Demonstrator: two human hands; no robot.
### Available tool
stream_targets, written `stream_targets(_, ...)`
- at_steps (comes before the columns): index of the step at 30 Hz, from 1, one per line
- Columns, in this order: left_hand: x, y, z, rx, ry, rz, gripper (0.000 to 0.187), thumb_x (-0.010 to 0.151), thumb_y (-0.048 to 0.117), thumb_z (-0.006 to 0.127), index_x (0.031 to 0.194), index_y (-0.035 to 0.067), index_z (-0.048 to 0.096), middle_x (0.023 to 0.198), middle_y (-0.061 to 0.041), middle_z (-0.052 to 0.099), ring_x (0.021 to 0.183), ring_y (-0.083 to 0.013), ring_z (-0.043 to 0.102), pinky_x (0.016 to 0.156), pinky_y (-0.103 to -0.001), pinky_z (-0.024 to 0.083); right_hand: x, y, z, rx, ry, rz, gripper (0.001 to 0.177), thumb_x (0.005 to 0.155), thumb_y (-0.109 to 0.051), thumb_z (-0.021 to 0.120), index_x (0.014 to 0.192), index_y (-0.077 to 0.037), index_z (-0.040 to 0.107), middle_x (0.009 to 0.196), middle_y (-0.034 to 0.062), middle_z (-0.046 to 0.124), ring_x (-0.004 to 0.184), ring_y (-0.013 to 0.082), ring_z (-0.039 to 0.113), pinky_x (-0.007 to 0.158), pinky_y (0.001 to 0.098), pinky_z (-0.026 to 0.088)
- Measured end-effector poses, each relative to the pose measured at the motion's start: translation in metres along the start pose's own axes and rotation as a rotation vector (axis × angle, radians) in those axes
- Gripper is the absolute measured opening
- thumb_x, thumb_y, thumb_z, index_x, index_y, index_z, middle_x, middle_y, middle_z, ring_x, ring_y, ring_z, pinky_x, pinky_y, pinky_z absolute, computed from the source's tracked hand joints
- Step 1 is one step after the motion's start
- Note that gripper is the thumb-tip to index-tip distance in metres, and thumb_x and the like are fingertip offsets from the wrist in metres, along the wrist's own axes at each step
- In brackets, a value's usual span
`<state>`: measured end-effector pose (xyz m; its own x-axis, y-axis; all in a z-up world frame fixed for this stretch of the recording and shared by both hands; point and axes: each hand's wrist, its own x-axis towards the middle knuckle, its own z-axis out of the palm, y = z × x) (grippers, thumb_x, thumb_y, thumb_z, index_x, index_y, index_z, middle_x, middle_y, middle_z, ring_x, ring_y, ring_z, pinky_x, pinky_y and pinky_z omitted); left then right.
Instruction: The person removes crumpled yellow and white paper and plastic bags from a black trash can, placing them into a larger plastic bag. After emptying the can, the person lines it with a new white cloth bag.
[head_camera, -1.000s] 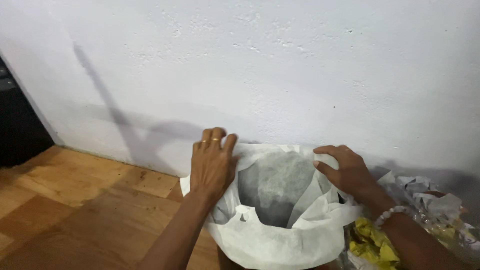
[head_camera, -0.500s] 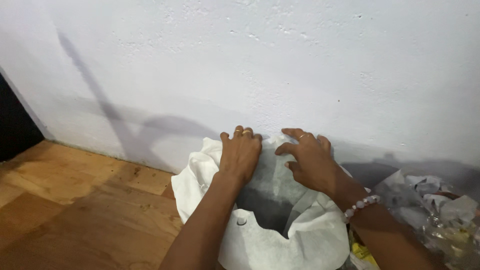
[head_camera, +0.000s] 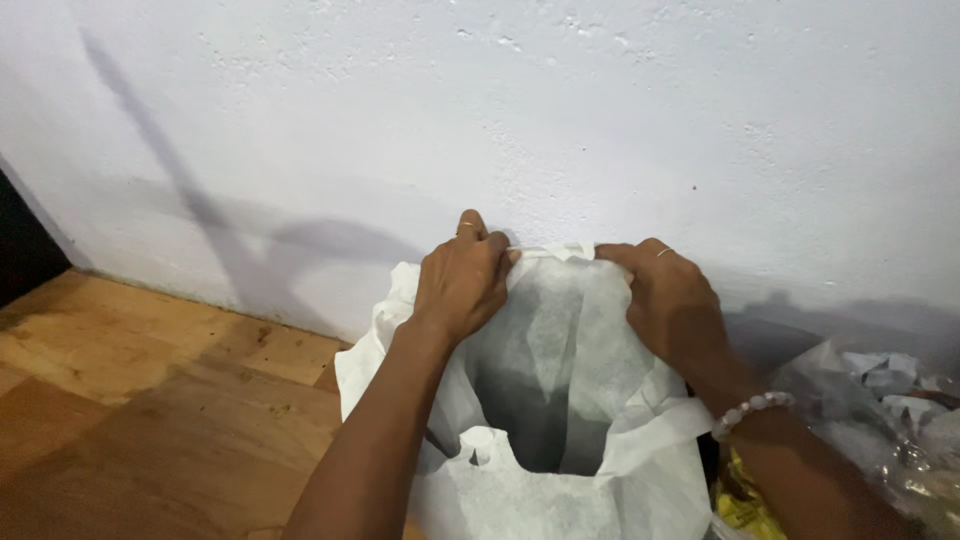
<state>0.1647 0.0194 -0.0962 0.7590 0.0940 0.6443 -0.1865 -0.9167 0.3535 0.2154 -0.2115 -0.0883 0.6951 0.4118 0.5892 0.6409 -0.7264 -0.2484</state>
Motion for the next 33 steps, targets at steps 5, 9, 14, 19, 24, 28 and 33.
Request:
stream_targets(5, 0.007, -0.009, 0.005, 0.087, -0.166, -0.126, 0.028, 0.099, 0.033, 0.058, 0.099, 0.012, 0.075, 0.101, -0.015, 0.071, 0.091, -0.0373, 0.068, 0.081, -0.051, 0.052, 0.005, 0.001, -0.008, 0.131, -0.164, 0.223, 0.033, 0.097, -0.009, 0.056, 0.116, -0.023, 0.079, 0.089, 0.0114, 0.075, 0.070, 0.0217, 0.064, 0.069, 0.0391, 0.055)
stream_targets(9, 0.012, -0.016, 0.008, 0.106, -0.222, -0.214, 0.027, 0.097, 0.035, 0.060, 0.101, 0.013, 0.076, 0.099, -0.014, 0.075, 0.094, -0.0352, 0.070, 0.083, -0.050, 0.053, 0.004, 0.007, -0.010, 0.214, -0.342, 0.523, 0.033, 0.097, -0.010, 0.057, 0.117, -0.024, 0.080, 0.073, 0.0131, 0.071, 0.056, 0.0193, 0.051, 0.059, 0.0380, 0.049)
stream_targets(14, 0.011, -0.025, 0.020, -0.012, -0.236, -0.333, 0.026, 0.092, 0.033, 0.065, 0.104, 0.013, 0.078, 0.102, -0.015, 0.075, 0.099, -0.0364, 0.070, 0.087, -0.048, 0.053, 0.003, 0.024, 0.005, 0.540, -0.305, 0.484, 0.028, 0.089, -0.014, 0.063, 0.109, -0.010, 0.083, 0.083, 0.0101, 0.079, 0.066, 0.0159, 0.065, 0.067, 0.0304, 0.055)
stream_targets(19, 0.018, -0.035, 0.032, -0.092, -0.284, -0.470, 0.031, 0.089, 0.035, 0.067, 0.104, 0.011, 0.080, 0.103, -0.018, 0.077, 0.102, -0.0348, 0.072, 0.092, -0.044, 0.055, 0.008, 0.040, 0.017, 0.760, -0.359, 0.720, 0.034, 0.087, -0.017, 0.066, 0.112, 0.000, 0.080, 0.101, 0.0213, 0.082, 0.085, 0.0310, 0.076, 0.078, 0.0406, 0.062)
stream_targets(24, 0.025, -0.041, 0.033, -0.072, -0.384, -0.681, 0.035, 0.086, 0.035, 0.068, 0.109, 0.010, 0.077, 0.116, -0.015, 0.074, 0.111, -0.0321, 0.069, 0.096, -0.044, 0.053, 0.012, 0.043, 0.020, 0.630, -0.381, 0.889, 0.046, 0.093, -0.036, 0.072, 0.117, 0.004, 0.074, 0.109, 0.0303, 0.072, 0.095, 0.0394, 0.071, 0.084, 0.0473, 0.058)
stream_targets(28, 0.021, -0.041, 0.025, -0.043, -0.440, -0.754, 0.039, 0.089, 0.037, 0.067, 0.114, 0.008, 0.076, 0.120, -0.016, 0.074, 0.112, -0.0323, 0.070, 0.096, -0.044, 0.054, 0.007, 0.046, 0.021, 0.508, -0.410, 0.913, 0.050, 0.091, -0.046, 0.068, 0.116, -0.004, 0.074, 0.108, 0.0272, 0.073, 0.094, 0.0416, 0.072, 0.083, 0.0515, 0.058)
stream_targets(33, 0.005, -0.032, 0.006, 0.010, -0.421, -0.653, 0.045, 0.094, 0.051, 0.058, 0.110, 0.015, 0.080, 0.111, -0.013, 0.076, 0.107, -0.0320, 0.071, 0.094, -0.045, 0.053, -0.006, 0.058, 0.021, 0.225, -0.422, 0.678, 0.066, 0.099, -0.057, 0.061, 0.098, 0.008, 0.075, 0.097, 0.0321, 0.076, 0.094, 0.0460, 0.073, 0.081, 0.0540, 0.059)
